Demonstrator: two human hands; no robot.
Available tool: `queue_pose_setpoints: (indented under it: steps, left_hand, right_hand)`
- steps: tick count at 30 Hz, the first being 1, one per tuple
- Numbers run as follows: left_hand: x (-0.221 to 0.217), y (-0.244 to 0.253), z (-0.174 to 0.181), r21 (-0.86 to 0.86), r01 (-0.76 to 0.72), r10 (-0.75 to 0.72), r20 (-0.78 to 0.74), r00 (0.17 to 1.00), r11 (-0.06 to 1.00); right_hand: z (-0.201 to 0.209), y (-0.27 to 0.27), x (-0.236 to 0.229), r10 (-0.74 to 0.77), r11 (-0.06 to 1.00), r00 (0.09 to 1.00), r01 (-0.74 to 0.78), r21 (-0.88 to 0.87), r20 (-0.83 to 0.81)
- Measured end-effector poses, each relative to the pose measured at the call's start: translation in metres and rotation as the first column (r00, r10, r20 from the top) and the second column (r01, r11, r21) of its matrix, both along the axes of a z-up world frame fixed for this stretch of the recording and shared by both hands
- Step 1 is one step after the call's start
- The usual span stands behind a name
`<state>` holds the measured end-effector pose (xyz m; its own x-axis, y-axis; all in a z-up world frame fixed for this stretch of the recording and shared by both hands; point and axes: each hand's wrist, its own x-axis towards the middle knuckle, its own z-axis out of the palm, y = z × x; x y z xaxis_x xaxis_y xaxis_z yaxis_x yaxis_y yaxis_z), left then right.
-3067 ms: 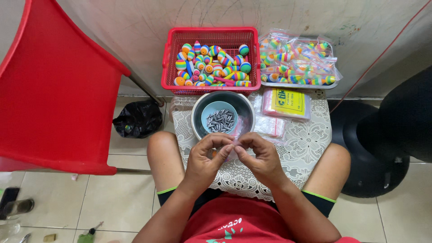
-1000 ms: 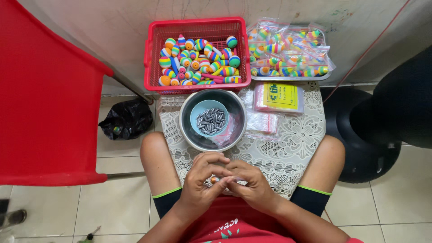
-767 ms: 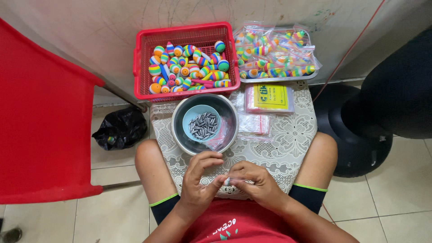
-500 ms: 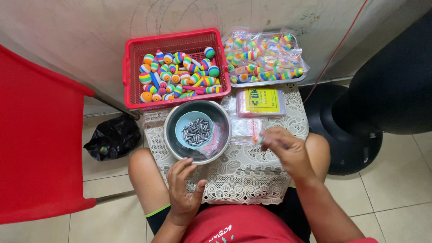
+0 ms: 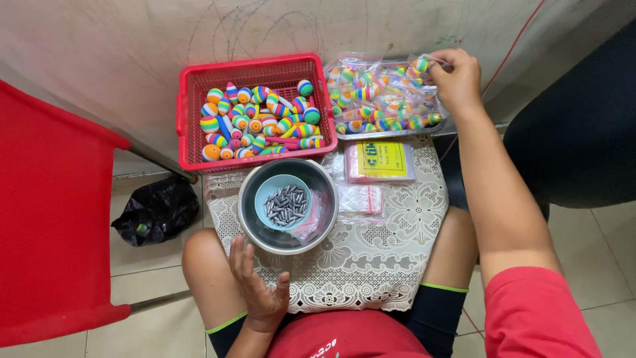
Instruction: The person picks up individual small colorful objects and places them into small plastic bags, then places the filled bags into a larger container.
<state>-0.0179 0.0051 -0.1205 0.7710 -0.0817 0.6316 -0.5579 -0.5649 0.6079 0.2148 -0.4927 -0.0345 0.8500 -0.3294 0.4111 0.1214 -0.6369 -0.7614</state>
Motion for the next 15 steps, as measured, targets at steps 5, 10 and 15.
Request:
queue_pose_setpoints:
  steps: [5,10,15]
  left_hand:
    - [0.002,-0.002,-0.002,-0.015,0.003,-0.003,-0.002,1.0,1.0]
    - [0.003,-0.002,-0.009,0.013,-0.012,0.012,-0.018,1.0,1.0]
    - [0.005,-0.002,-0.014,0.038,-0.011,0.012,-0.024,1.0,0.999]
  right_hand:
    - [0.01,0.01,0.035,-0.106,0.985,0.968,0.072,-0.155,-0.228]
    - [-0.018,-0.012,0.081,-0.093,0.946,0.945,-0.015,-0.325,-0.315]
    - [-0.006,0.011,0.085,0.03,0.978,0.83,-0.139,-0.156,-0.557]
